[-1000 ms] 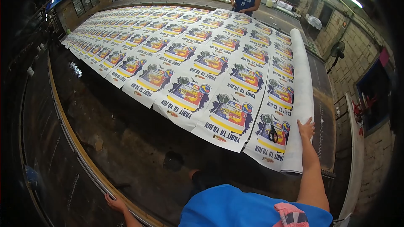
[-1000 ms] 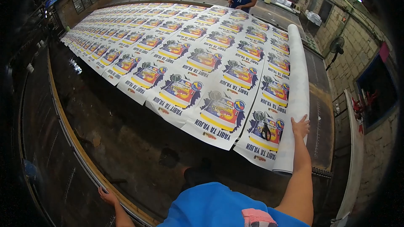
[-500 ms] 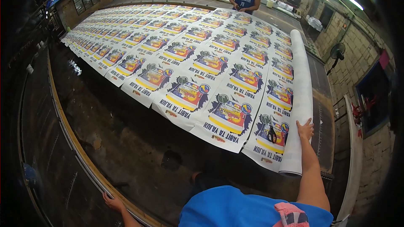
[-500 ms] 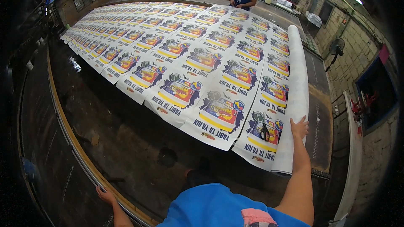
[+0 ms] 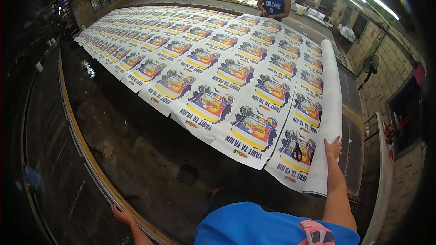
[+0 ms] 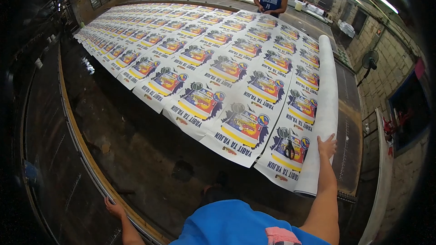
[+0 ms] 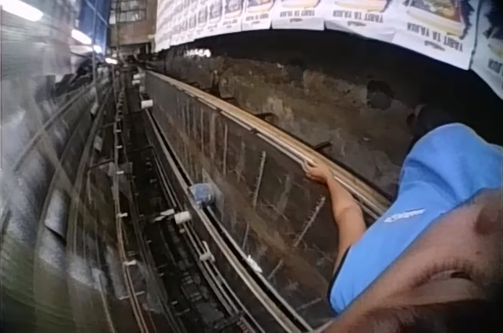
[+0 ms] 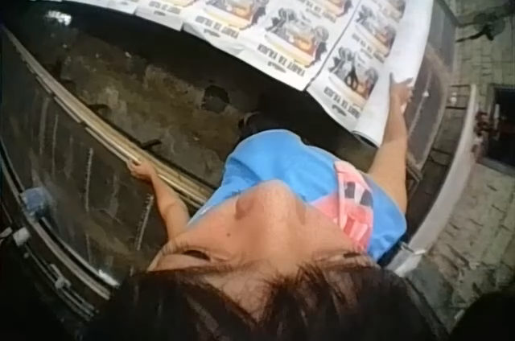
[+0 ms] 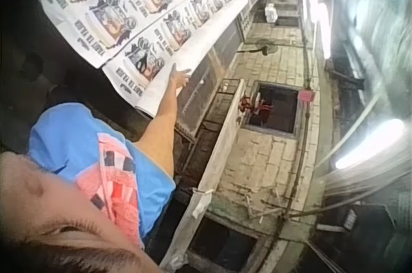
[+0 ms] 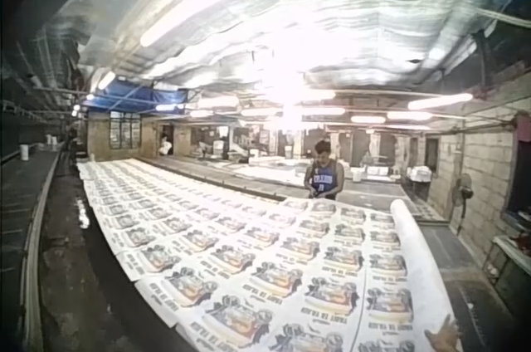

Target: Cutting printed material with scissors along a marked line and rolling it up.

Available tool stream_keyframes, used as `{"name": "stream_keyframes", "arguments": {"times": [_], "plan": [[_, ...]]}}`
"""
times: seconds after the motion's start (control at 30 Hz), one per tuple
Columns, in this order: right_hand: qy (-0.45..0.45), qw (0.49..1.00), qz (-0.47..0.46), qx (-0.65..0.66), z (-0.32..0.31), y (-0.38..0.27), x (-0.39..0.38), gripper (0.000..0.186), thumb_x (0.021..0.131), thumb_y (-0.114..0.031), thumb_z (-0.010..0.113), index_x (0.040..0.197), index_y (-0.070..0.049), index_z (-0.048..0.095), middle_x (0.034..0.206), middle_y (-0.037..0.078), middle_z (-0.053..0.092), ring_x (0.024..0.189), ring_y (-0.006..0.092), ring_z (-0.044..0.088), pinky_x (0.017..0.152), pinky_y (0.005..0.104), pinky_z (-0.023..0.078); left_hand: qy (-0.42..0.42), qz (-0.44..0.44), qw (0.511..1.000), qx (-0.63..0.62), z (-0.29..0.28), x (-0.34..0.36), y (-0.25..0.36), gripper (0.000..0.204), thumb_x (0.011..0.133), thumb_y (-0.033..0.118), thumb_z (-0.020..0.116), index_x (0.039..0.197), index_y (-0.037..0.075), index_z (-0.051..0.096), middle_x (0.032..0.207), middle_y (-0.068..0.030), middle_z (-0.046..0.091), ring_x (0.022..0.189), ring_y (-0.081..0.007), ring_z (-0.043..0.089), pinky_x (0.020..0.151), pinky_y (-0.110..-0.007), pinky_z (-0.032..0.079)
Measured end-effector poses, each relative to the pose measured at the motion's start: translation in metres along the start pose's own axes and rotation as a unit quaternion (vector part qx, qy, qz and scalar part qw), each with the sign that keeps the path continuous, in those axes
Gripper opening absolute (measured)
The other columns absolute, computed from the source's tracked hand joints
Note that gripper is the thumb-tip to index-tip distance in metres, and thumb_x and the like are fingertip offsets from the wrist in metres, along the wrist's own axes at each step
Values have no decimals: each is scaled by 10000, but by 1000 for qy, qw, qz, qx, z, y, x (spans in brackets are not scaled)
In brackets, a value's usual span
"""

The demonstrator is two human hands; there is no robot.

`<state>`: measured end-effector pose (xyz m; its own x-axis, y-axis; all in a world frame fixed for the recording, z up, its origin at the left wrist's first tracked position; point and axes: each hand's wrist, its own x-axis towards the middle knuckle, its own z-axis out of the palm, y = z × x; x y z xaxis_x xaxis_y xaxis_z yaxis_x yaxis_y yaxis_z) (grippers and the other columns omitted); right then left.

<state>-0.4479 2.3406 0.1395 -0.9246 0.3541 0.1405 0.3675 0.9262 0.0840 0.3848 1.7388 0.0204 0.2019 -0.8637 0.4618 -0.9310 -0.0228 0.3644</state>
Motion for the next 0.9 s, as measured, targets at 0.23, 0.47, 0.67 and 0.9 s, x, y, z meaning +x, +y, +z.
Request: {"name": "stream_keyframes", "arguments": {"times": [0.23, 0.47, 0.67, 0.9], "plan": [[13, 1000, 1, -3, 0, 3, 1, 1007, 795, -708, 608, 1558, -159, 246, 1474, 232, 392, 1246, 421, 509, 966, 586, 447, -5, -11, 1000, -4, 1, -2, 4, 350, 872, 84, 623, 1219, 35, 622, 1346, -102, 589, 1148, -361, 576, 970, -434, 455], [2, 1000, 6, -5, -1, 2, 1, 999, 809, -700, 592, 1565, -157, 231, 1487, 230, 380, 1259, 416, 505, 969, 583, 447, -2, -8, 1000, -14, -1, -3, 7, 335, 884, 76, 613, 1217, 35, 621, 1358, -104, 581, 1180, -365, 557, 990, -442, 448], [-6, 1000, 7, -7, -2, 2, -4, 1003, 813, -697, 592, 1571, -159, 215, 1509, 236, 355, 1272, 425, 493, 984, 583, 441, -6, -18, 1000, -17, -1, 0, 6, 348, 890, 78, 610, 1235, 34, 609, 1370, -118, 568, 1224, -364, 534, 1027, -447, 425], [3, 1000, 3, -5, 0, 1, -3, 1000, 815, -699, 590, 1570, -160, 216, 1499, 237, 365, 1272, 427, 492, 983, 581, 441, -10, -19, 1000, -9, -4, -1, 7, 344, 892, 82, 609, 1231, 28, 610, 1369, -116, 570, 1234, -359, 530, 1037, -443, 417]]}}
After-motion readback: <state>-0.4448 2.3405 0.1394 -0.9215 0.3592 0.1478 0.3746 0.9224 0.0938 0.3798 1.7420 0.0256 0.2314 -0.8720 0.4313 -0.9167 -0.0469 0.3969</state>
